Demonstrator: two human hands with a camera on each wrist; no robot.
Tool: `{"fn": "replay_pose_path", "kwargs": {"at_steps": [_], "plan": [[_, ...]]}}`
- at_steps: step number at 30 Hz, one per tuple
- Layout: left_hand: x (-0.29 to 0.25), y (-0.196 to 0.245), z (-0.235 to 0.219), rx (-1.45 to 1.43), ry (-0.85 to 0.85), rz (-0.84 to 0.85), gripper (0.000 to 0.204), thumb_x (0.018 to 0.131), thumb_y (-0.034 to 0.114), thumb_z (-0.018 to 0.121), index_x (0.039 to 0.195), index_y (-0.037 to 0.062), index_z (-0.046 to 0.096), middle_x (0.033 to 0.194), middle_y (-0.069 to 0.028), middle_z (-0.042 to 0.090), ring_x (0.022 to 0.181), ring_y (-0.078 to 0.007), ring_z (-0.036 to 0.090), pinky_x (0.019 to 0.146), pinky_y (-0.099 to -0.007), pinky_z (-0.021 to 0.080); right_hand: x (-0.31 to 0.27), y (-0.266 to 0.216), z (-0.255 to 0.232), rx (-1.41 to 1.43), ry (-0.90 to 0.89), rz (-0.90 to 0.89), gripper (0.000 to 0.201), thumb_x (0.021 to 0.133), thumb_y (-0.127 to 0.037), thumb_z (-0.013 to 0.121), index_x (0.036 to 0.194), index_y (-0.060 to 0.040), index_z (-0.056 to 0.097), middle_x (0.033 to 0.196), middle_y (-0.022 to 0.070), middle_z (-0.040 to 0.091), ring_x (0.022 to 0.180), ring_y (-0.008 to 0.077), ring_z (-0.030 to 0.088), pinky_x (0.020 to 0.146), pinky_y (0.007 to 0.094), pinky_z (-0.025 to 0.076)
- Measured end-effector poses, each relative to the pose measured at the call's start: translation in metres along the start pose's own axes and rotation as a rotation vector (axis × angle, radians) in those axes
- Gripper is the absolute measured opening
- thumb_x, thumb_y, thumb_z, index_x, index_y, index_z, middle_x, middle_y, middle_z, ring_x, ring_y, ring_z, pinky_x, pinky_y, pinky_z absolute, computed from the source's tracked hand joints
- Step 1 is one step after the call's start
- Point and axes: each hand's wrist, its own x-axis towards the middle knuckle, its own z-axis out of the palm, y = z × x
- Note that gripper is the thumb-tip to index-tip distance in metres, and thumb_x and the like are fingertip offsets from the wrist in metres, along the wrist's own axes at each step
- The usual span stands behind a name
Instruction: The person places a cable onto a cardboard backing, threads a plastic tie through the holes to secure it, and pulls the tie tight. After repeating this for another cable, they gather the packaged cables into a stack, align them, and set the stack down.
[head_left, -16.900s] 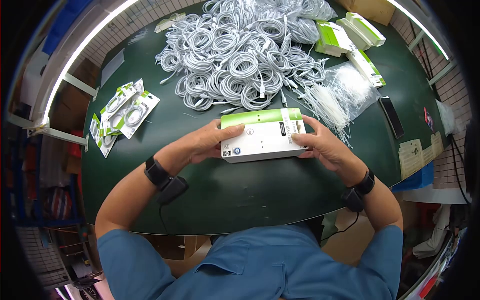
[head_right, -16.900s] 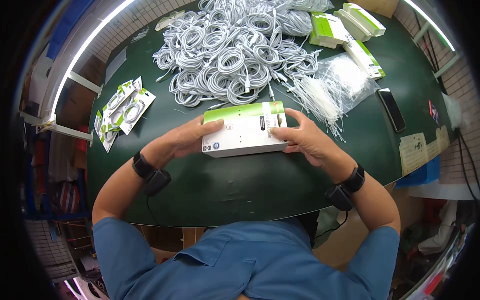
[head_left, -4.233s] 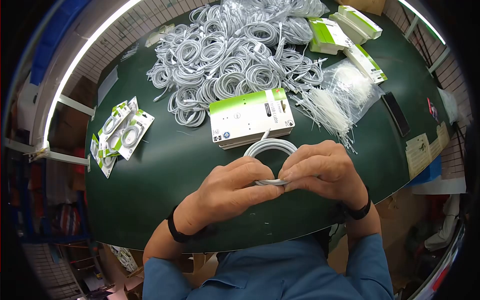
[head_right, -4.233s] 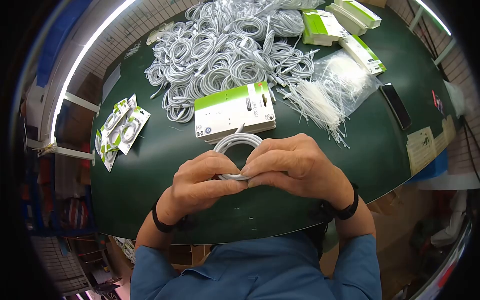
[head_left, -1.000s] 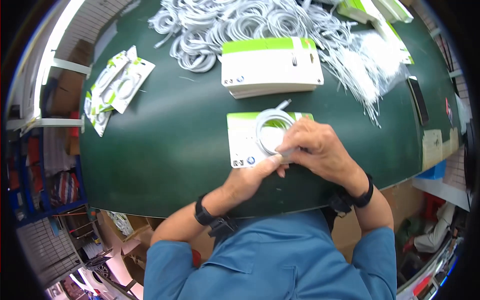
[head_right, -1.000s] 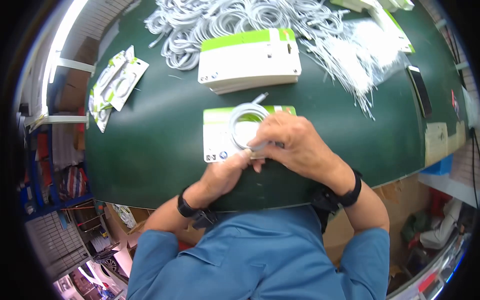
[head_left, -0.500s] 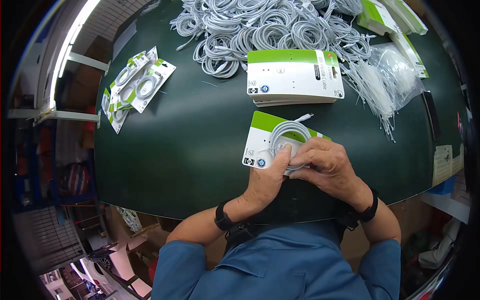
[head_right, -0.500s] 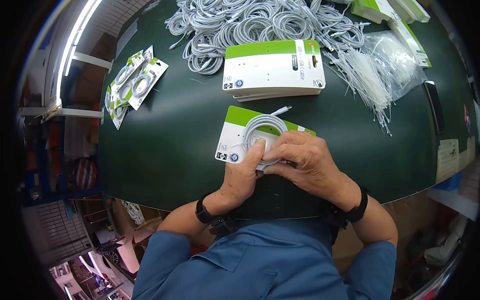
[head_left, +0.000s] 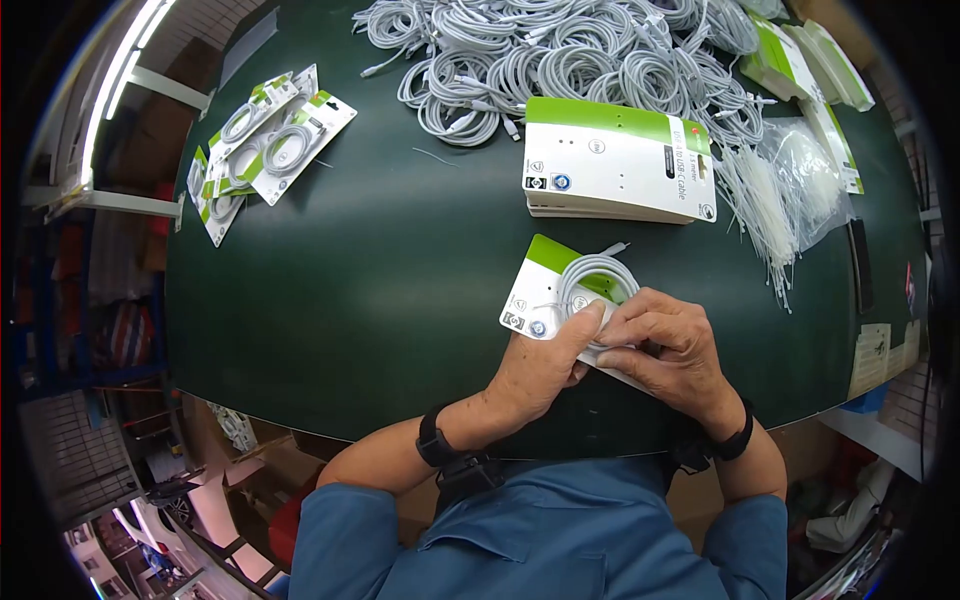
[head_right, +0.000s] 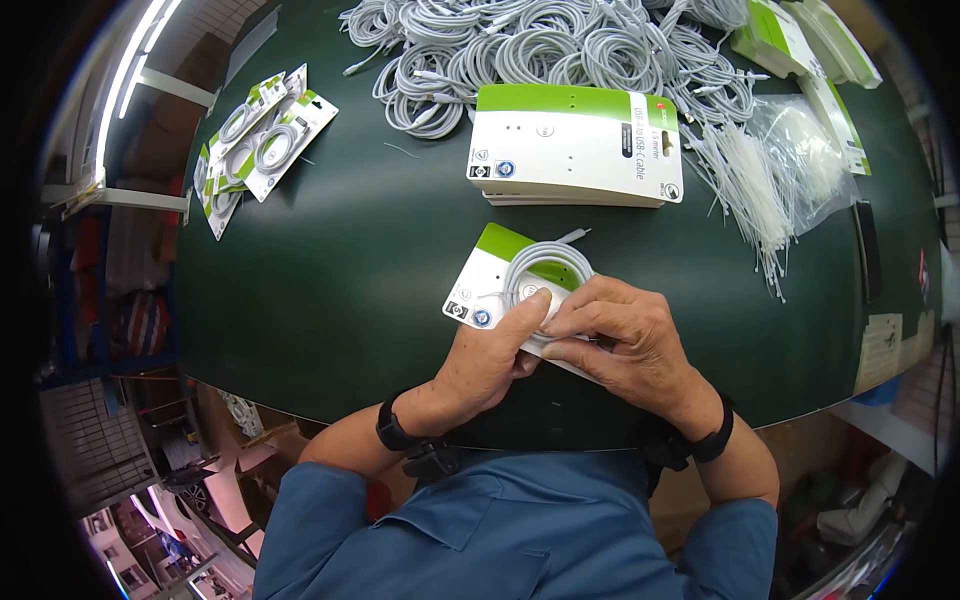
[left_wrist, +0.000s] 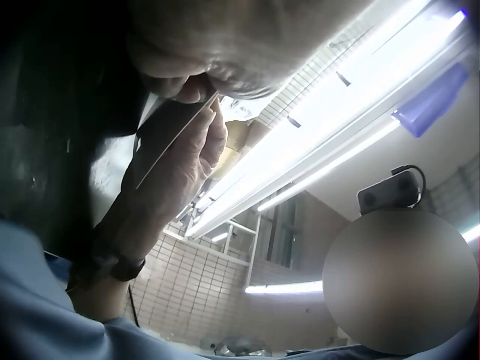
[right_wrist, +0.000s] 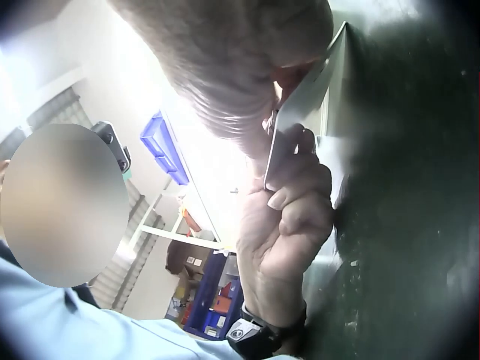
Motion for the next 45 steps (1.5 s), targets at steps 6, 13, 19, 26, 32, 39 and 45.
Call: {"fn": "replay_pose_path", "kwargs": {"at_steps": [6,13,19,26,32,39,45], "plan": [[0.001,0.005,-0.012,0.033,-0.074,-0.017,0.029,0.108,0.032,0.062,0.115,0.0035,0.064,0.082,-0.0020,0.062,0.061,-0.0064,0.056,0.049,-0.0232,0.042,0.003,0.000,0.008,-0.023,0.025,-0.007,0.023,0.079,-0.001,0.091,0.099,-0.0053,0.080,0.095,0.0071,0.075,0.080,0.0154,0.072,0.068,0.0288,0.057],[0.000,0.008,-0.011,0.202,0.060,0.165,0.028,0.106,0.024,0.058,0.118,-0.0018,0.063,0.088,-0.0063,0.066,0.066,-0.0119,0.062,0.055,-0.0290,0.051,0.012,-0.005,0.011,-0.017,-0.021,0.042,0.022,0.078,-0.001,0.091,0.097,-0.0057,0.080,0.096,0.0075,0.076,0.079,0.0145,0.071,0.066,0.0273,0.055],[0.000,0.014,-0.011,0.193,0.080,0.070,0.024,0.106,0.021,0.059,0.114,-0.0011,0.064,0.080,-0.0045,0.063,0.058,-0.0103,0.058,0.050,-0.0289,0.047,0.023,-0.006,-0.002,-0.022,-0.111,0.098,0.022,0.080,-0.001,0.089,0.100,-0.0038,0.080,0.099,0.0077,0.076,0.079,0.0133,0.069,0.066,0.0270,0.053],[0.003,0.011,-0.007,0.047,0.078,0.072,0.022,0.106,0.022,0.063,0.121,0.0051,0.062,0.089,-0.0019,0.066,0.057,-0.0039,0.054,0.043,-0.0203,0.035,0.021,-0.008,-0.007,0.039,-0.117,0.101,0.020,0.083,0.001,0.083,0.103,-0.0036,0.080,0.098,0.0060,0.075,0.079,0.0129,0.068,0.067,0.0259,0.053],[0.005,0.011,-0.007,0.066,0.036,0.079,0.025,0.108,0.026,0.061,0.122,0.0043,0.062,0.088,-0.0024,0.066,0.055,-0.0035,0.052,0.042,-0.0203,0.034,0.018,-0.008,-0.006,-0.007,-0.072,0.082,0.021,0.082,0.003,0.082,0.102,-0.0039,0.080,0.095,0.0057,0.075,0.076,0.0117,0.068,0.066,0.0259,0.054],[0.007,0.009,-0.011,0.114,0.005,0.084,0.034,0.111,0.035,0.056,0.123,0.0039,0.061,0.086,-0.0021,0.065,0.054,-0.0031,0.050,0.041,-0.0196,0.034,0.014,-0.009,0.006,-0.025,0.045,0.112,0.022,0.081,0.006,0.082,0.100,-0.0044,0.079,0.091,0.0050,0.073,0.071,0.0100,0.067,0.062,0.0245,0.053],[0.006,0.009,-0.009,0.139,0.020,0.070,0.027,0.108,0.025,0.061,0.125,0.0038,0.061,0.089,-0.0017,0.065,0.056,-0.0032,0.052,0.042,-0.0196,0.036,0.015,-0.006,0.003,-0.049,0.002,0.084,0.021,0.081,0.006,0.082,0.098,-0.0041,0.079,0.091,0.0049,0.072,0.073,0.0091,0.068,0.062,0.0237,0.052]]}}
